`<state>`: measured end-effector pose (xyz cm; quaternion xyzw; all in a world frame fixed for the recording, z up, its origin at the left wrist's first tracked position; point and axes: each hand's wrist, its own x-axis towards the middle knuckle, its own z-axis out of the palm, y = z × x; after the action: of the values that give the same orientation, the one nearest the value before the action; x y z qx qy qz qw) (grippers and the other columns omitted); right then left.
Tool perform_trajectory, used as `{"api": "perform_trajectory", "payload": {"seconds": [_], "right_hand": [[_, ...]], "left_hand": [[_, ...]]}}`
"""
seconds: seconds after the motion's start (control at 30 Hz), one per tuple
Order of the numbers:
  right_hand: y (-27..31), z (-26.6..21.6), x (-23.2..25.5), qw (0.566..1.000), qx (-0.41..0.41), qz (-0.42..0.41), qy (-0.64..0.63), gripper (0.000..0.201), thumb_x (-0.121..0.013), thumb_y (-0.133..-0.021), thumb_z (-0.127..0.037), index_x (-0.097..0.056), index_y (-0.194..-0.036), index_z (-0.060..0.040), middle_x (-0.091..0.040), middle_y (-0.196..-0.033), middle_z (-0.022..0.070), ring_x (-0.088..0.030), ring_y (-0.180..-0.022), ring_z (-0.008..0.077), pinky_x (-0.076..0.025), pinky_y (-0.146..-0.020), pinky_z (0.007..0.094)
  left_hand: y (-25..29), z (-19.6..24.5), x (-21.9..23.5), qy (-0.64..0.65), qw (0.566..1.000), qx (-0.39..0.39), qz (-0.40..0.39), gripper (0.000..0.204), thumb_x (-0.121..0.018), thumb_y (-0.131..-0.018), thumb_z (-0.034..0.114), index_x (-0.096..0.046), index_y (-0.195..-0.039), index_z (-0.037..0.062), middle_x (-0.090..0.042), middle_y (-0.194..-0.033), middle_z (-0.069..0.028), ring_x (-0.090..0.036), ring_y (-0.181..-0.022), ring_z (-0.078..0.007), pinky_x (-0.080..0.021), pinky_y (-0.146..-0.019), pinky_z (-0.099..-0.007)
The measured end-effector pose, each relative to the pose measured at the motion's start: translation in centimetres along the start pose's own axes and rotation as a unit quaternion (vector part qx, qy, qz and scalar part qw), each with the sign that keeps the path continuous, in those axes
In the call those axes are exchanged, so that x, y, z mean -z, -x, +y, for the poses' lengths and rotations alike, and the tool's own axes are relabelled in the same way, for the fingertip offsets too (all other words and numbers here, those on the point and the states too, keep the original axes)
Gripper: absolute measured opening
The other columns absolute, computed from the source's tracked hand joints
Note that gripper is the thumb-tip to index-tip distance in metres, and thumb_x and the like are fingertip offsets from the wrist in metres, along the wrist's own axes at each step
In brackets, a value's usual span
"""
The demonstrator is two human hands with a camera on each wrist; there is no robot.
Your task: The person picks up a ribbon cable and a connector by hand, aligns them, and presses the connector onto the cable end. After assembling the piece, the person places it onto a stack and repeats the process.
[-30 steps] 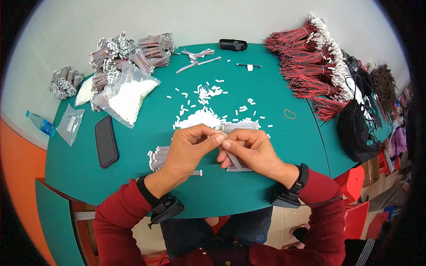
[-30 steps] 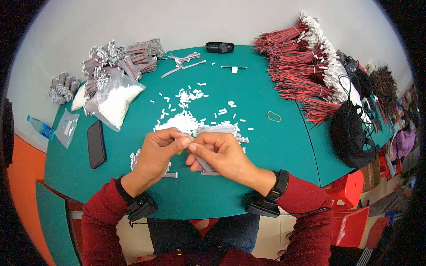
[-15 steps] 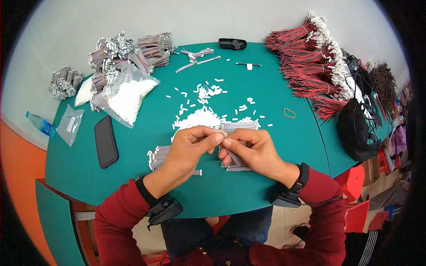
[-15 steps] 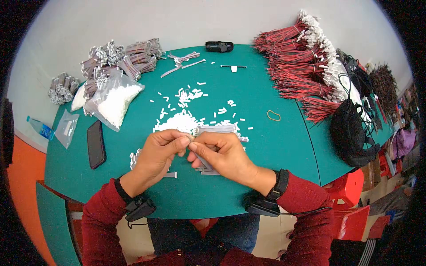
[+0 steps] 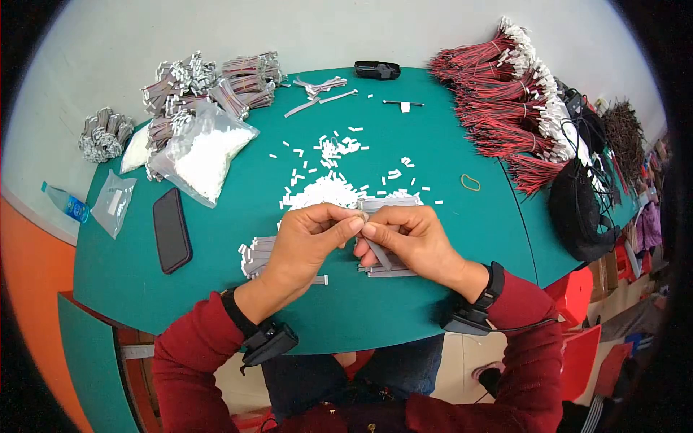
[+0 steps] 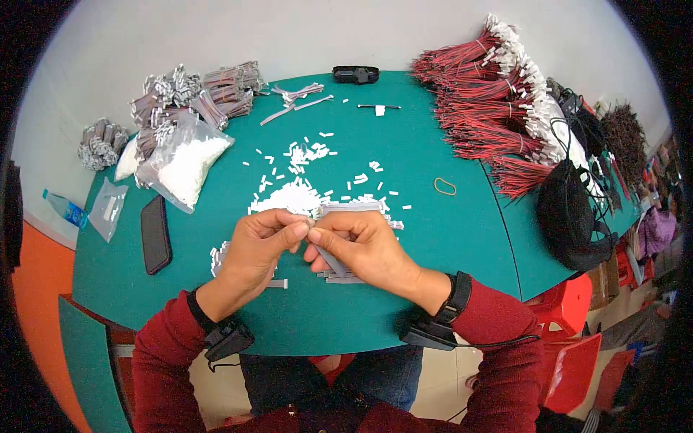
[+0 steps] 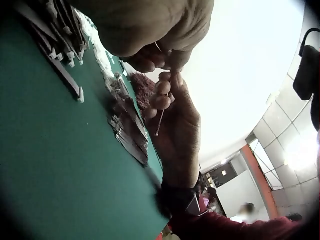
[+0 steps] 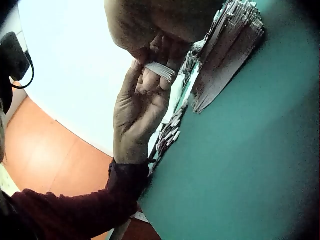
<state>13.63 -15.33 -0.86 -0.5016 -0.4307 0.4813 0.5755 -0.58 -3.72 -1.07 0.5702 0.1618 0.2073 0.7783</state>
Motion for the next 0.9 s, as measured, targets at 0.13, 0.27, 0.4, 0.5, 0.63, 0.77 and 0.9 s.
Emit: {"api": "perform_trajectory", "payload": {"seconds": [0.13,0.27,0.4,0.5,0.63,0.77,0.9], "right_hand": [[0.01,0.02,0.01,1.000,-0.001,-0.003,0.002,0.020,-0.053,-0.092,-0.017,-0.063,-0.089,0.0008,-0.064,-0.077,0.0051,-0.062,-0.066,0.0092,-0.050,-0.058,0.0201],[0.10,-0.13,-0.12,1.000,-0.003,0.013,-0.001,0.019,-0.054,-0.091,-0.016,-0.063,-0.090,0.0009,-0.064,-0.077,0.0051,-0.062,-0.067,0.0091,-0.050,-0.058,0.0204],[0.08,-0.09,-0.03,1.000,0.004,0.019,-0.003,0.019,-0.054,-0.091,-0.016,-0.062,-0.090,0.0009,-0.064,-0.077,0.0051,-0.061,-0.066,0.0089,-0.050,-0.058,0.0203],[0.01,0.09,0.11,1.000,0.009,0.015,-0.001,0.019,-0.054,-0.091,-0.016,-0.062,-0.091,0.0009,-0.064,-0.078,0.0051,-0.061,-0.066,0.0089,-0.050,-0.058,0.0202],[0.06,-0.19,0.01,1.000,0.000,0.016,0.003,0.019,-0.053,-0.091,-0.016,-0.062,-0.090,0.0011,-0.064,-0.078,0.0049,-0.061,-0.066,0.0089,-0.050,-0.059,0.0202],[-0.01,-0.01,0.06,1.000,0.002,0.005,0.007,0.019,-0.053,-0.091,-0.015,-0.062,-0.090,0.0012,-0.064,-0.077,0.0049,-0.061,-0.066,0.0090,-0.050,-0.059,0.0202],[-0.07,-0.18,0.10,1.000,-0.005,-0.009,0.011,0.019,-0.053,-0.092,-0.015,-0.062,-0.091,0.0012,-0.064,-0.077,0.0049,-0.061,-0.067,0.0093,-0.050,-0.059,0.0204]], "left_hand": [[0.00,0.00,-0.10,-0.003,1.000,-0.003,0.008,0.016,-0.064,-0.083,0.013,-0.063,-0.091,-0.0014,-0.061,-0.079,-0.0042,-0.053,-0.070,-0.0076,-0.044,-0.066,-0.0215],[-0.16,-0.36,0.39,-0.004,1.000,0.013,0.005,0.015,-0.065,-0.083,0.013,-0.063,-0.090,0.0004,-0.061,-0.081,-0.0028,-0.049,-0.069,-0.0070,-0.040,-0.064,-0.0209],[-0.11,-0.15,0.34,-0.003,1.000,0.020,0.005,0.014,-0.064,-0.083,0.013,-0.062,-0.090,0.0009,-0.061,-0.082,-0.0027,-0.049,-0.070,-0.0075,-0.039,-0.064,-0.0212],[-0.17,-0.28,0.32,0.002,1.000,0.014,0.006,0.014,-0.064,-0.084,0.013,-0.062,-0.091,0.0008,-0.061,-0.082,-0.0025,-0.049,-0.069,-0.0075,-0.039,-0.064,-0.0214],[-0.13,-0.21,0.24,-0.002,1.000,0.009,0.006,0.015,-0.064,-0.083,0.013,-0.062,-0.091,0.0003,-0.062,-0.082,-0.0030,-0.051,-0.070,-0.0073,-0.041,-0.065,-0.0211],[0.00,-0.05,0.10,-0.007,1.000,0.008,0.008,0.016,-0.065,-0.083,0.013,-0.063,-0.092,0.0001,-0.063,-0.083,-0.0034,-0.052,-0.072,-0.0074,-0.042,-0.066,-0.0209],[0.07,-0.16,0.09,-0.005,1.000,0.005,0.012,0.017,-0.066,-0.082,0.013,-0.064,-0.093,0.0005,-0.064,-0.086,-0.0040,-0.052,-0.075,-0.0082,-0.041,-0.067,-0.0214]]}}
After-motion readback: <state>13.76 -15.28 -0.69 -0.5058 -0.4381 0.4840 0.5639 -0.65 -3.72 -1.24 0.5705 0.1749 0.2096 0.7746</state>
